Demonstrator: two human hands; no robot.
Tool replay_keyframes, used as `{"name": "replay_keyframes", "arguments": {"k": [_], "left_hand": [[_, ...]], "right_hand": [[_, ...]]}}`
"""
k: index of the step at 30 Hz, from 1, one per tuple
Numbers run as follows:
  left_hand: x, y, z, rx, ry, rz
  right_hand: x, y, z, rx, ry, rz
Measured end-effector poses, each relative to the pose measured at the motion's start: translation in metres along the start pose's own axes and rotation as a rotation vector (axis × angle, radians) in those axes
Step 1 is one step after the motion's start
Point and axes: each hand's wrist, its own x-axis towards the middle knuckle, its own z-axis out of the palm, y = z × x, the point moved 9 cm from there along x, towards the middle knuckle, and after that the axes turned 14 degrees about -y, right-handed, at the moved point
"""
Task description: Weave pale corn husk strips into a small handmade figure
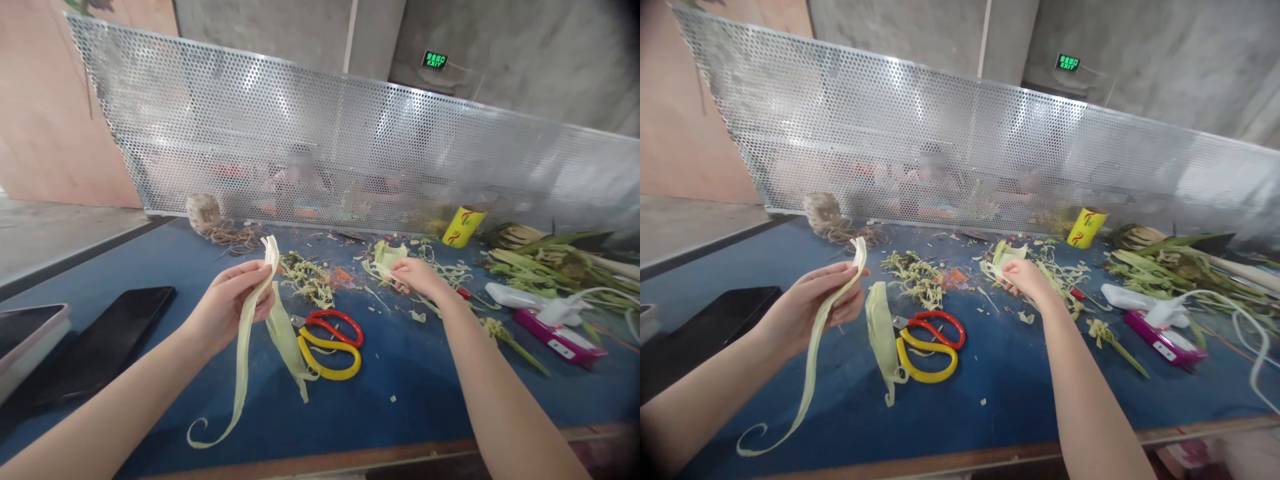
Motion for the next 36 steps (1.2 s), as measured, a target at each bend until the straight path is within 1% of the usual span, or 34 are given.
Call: {"name": "replay_keyframes", "arguments": {"k": [2, 4, 6, 8, 9, 11, 12, 14, 15, 16, 17, 19, 22, 24, 25, 26, 27, 28, 30, 31, 32, 33, 35, 36], "left_hand": [[0.001, -0.003, 0.000, 0.047, 0.010, -0.020], [0.001, -0.007, -0.003, 0.139, 0.053, -0.049], [0.001, -0.010, -0.005, 0.263, 0.098, -0.074], [0.003, -0.013, -0.003, 0.367, 0.096, -0.086], [0.004, -0.015, 0.000, 0.402, 0.076, -0.094], [0.006, -0.021, 0.006, 0.450, 0.024, -0.119], [0.007, -0.024, 0.008, 0.466, -0.005, -0.132], [0.007, -0.030, 0.013, 0.481, -0.062, -0.154], [0.007, -0.033, 0.015, 0.481, -0.088, -0.164], [0.007, -0.035, 0.017, 0.478, -0.109, -0.172], [0.007, -0.037, 0.018, 0.472, -0.123, -0.179], [0.007, -0.042, 0.019, 0.459, -0.138, -0.193], [0.007, -0.045, 0.022, 0.456, -0.168, -0.214], [0.006, -0.041, 0.023, 0.520, -0.216, -0.232], [0.005, -0.036, 0.021, 0.583, -0.230, -0.240], [0.005, -0.028, 0.016, 0.675, -0.217, -0.229], [0.004, -0.017, 0.006, 0.778, -0.157, -0.211], [0.003, -0.003, -0.008, 0.893, -0.054, -0.190], [-0.002, 0.025, -0.033, 1.151, 0.166, -0.133], [-0.002, 0.032, -0.043, 1.272, 0.226, -0.146], [-0.002, 0.032, -0.051, 1.361, 0.255, -0.192], [0.000, 0.028, -0.059, 1.417, 0.252, -0.257], [0.006, 0.011, -0.069, 1.451, 0.199, -0.358], [0.009, 0.004, -0.071, 1.458, 0.185, -0.378]], "right_hand": [[0.001, 0.001, -0.008, -0.052, 0.046, -0.013], [-0.001, -0.002, -0.016, -0.100, 0.119, -0.030], [-0.006, -0.012, -0.021, -0.138, 0.201, -0.067], [-0.015, -0.031, -0.015, -0.162, 0.242, -0.137], [-0.020, -0.044, -0.005, -0.164, 0.229, -0.181], [-0.030, -0.073, 0.027, -0.157, 0.123, -0.276], [-0.036, -0.089, 0.048, -0.143, 0.020, -0.333], [-0.052, -0.120, 0.099, -0.002, -0.289, -0.482], [-0.060, -0.132, 0.114, 0.051, -0.359, -0.531], [-0.066, -0.142, 0.125, 0.074, -0.393, -0.560], [-0.071, -0.149, 0.131, 0.091, -0.387, -0.585], [-0.074, -0.157, 0.135, 0.108, -0.364, -0.609], [-0.067, -0.156, 0.130, 0.229, -0.312, -0.586], [-0.057, -0.149, 0.126, 0.433, -0.317, -0.540], [-0.052, -0.143, 0.125, 0.551, -0.326, -0.504], [-0.046, -0.137, 0.125, 0.658, -0.342, -0.461], [-0.042, -0.130, 0.125, 0.737, -0.354, -0.409], [-0.038, -0.123, 0.126, 0.778, -0.358, -0.355], [-0.034, -0.108, 0.128, 0.778, -0.375, -0.236], [-0.033, -0.101, 0.129, 0.765, -0.380, -0.180], [-0.034, -0.094, 0.130, 0.750, -0.386, -0.129], [-0.035, -0.089, 0.131, 0.737, -0.395, -0.088], [-0.038, -0.085, 0.134, 0.721, -0.427, -0.059], [-0.039, -0.085, 0.136, 0.720, -0.450, -0.067]]}}
